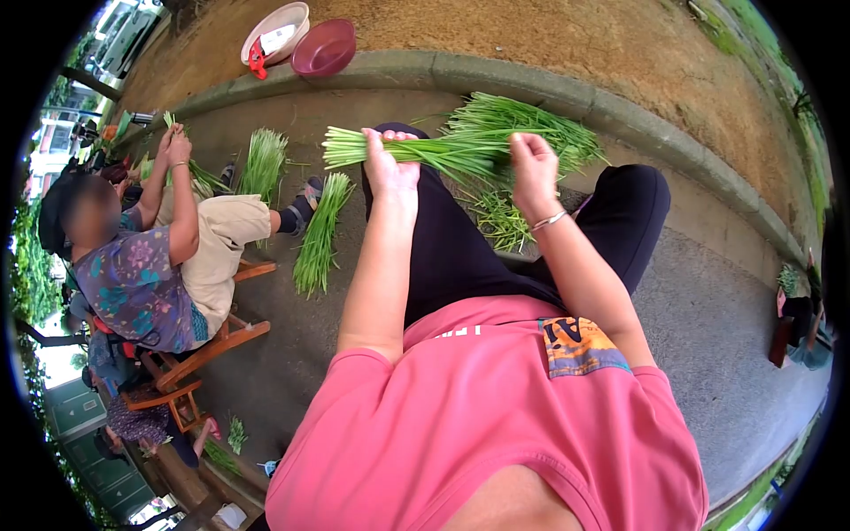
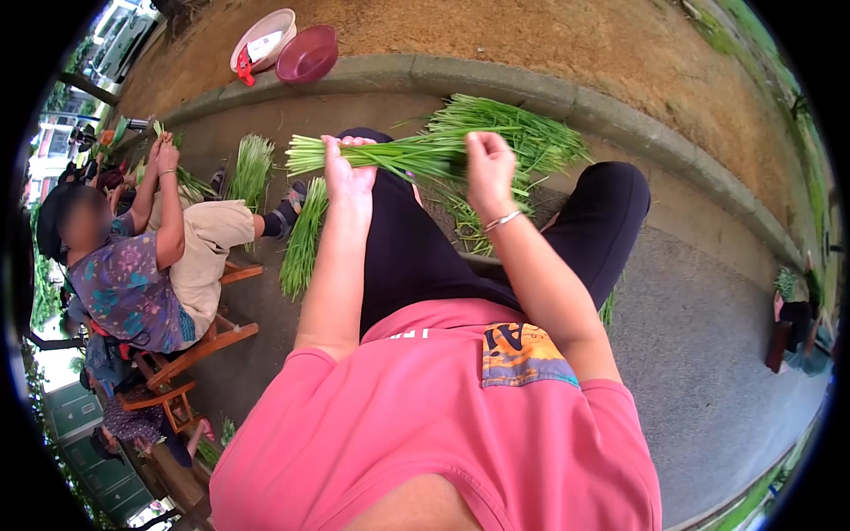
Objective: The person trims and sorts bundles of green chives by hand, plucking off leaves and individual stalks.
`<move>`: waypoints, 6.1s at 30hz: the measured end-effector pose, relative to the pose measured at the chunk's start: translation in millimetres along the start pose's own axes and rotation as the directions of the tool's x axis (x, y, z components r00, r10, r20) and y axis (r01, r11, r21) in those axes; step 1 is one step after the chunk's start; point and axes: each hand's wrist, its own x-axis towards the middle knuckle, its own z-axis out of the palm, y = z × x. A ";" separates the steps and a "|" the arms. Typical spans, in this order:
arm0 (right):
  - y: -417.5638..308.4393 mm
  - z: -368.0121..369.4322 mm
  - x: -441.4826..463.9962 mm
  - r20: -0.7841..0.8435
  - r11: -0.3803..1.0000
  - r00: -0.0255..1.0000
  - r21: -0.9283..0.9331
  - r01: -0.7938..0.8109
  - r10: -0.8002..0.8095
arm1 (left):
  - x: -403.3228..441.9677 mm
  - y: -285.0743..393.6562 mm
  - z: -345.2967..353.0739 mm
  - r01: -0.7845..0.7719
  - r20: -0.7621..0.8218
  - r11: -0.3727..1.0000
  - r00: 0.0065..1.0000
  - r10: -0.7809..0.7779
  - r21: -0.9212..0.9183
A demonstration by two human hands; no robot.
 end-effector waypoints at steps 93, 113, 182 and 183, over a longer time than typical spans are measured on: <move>-116.8 -365.8 13.4 -0.307 0.481 0.916 -0.781 -0.398 0.258 | -22.7 -43.3 17.1 0.503 0.307 0.792 0.737 -0.602 0.346; 54.6 -441.1 -37.0 -0.635 0.117 0.703 -0.710 -0.695 0.321 | -42.2 -64.5 -9.3 0.434 0.026 0.567 0.778 -0.628 0.700; 280.5 -38.7 294.7 0.479 0.121 0.843 -0.878 0.464 0.245 | 34.1 -85.6 48.2 -0.576 0.133 -0.219 0.507 -0.852 0.788; 282.7 -37.3 299.6 0.440 0.087 0.832 -0.895 0.438 0.339 | 33.9 -86.8 47.1 -0.561 0.132 -0.208 0.505 -0.853 0.801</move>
